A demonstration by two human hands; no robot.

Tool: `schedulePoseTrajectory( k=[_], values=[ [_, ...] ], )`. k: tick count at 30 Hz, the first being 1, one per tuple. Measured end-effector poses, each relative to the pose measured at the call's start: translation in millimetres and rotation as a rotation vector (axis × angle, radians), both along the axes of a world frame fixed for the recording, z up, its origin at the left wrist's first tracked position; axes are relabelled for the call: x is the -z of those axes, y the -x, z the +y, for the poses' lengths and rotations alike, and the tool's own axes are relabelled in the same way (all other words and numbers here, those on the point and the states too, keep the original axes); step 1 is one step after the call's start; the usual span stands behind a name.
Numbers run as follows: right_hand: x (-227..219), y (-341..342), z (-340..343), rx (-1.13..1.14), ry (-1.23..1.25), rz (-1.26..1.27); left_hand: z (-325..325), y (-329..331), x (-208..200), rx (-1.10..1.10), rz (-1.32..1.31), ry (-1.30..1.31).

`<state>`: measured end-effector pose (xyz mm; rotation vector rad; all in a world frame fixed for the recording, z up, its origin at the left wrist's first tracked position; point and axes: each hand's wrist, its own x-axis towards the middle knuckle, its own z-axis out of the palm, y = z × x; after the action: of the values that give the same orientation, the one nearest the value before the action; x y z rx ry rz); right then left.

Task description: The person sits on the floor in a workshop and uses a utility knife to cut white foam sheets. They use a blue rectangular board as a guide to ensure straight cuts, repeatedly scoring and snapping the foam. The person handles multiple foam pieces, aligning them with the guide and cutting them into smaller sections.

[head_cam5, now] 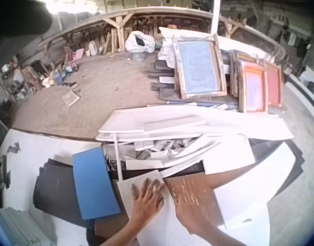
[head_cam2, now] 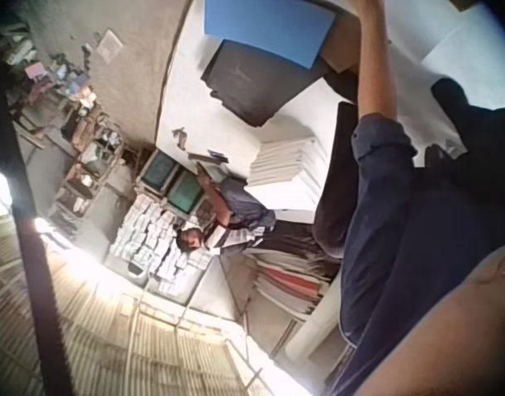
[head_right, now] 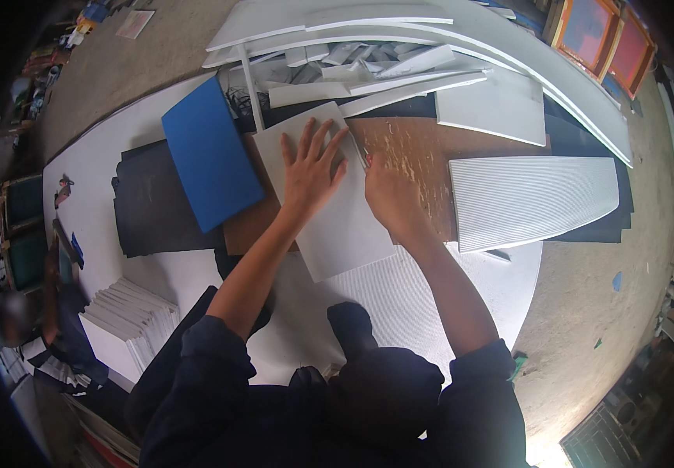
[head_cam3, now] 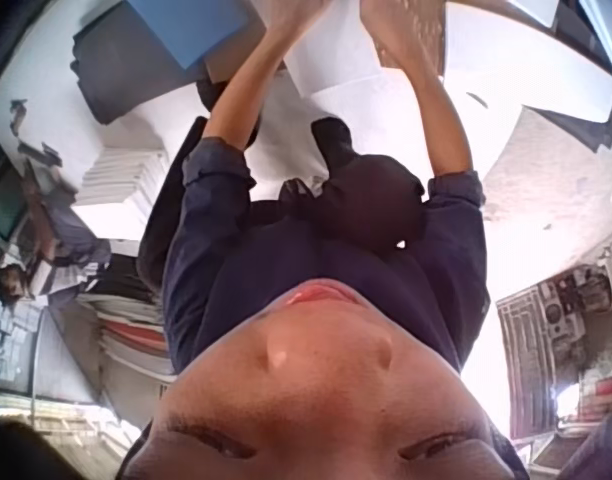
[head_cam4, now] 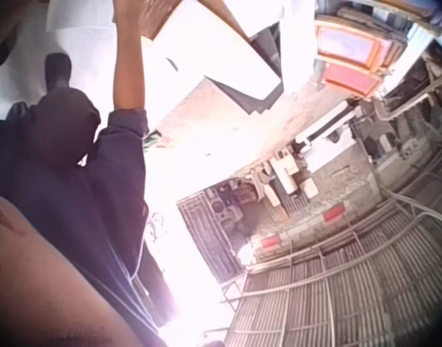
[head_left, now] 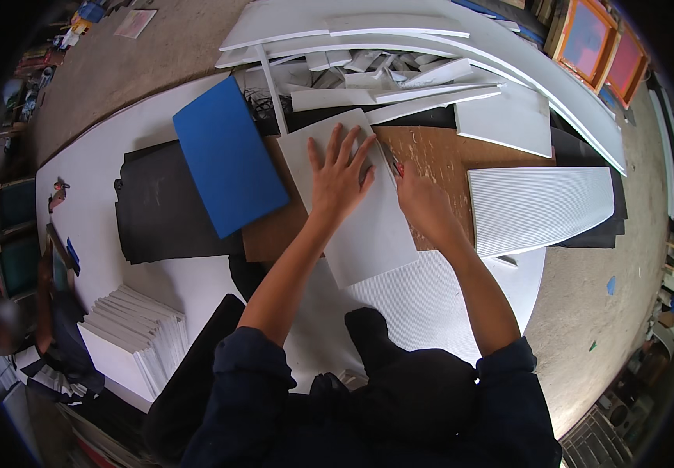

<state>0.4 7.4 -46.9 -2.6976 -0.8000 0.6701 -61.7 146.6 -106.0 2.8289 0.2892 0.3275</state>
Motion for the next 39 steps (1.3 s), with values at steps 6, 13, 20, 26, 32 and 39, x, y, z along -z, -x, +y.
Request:
schedulePoseTrajectory(
  k=[6,13,20,26,32,39],
  values=[
    [-4,-1,6,-0.027,0.040,0.001,1,0,4,-0.007,-0.009,-0.015],
    [-4,-2,6,-0.026,0.022,0.032,1,1,5,-0.007,-0.030,0.006],
    [14,-15,4,-0.019,-0.040,-0.020,-1,1,4,-0.003,-0.043,0.008],
    [-16,-48,30,-0.063,0.233,0.371,1,-1,8,0.008,-0.061,-0.032],
    [-5,-47,32,-0.069,0.293,0.405,-1,-1,5,-0.005,-0.049,-0.038],
    [-15,-33,16,-0.089,0.158,0.387,-3,-1,9,-0.023,-0.046,-0.038]
  ],
)
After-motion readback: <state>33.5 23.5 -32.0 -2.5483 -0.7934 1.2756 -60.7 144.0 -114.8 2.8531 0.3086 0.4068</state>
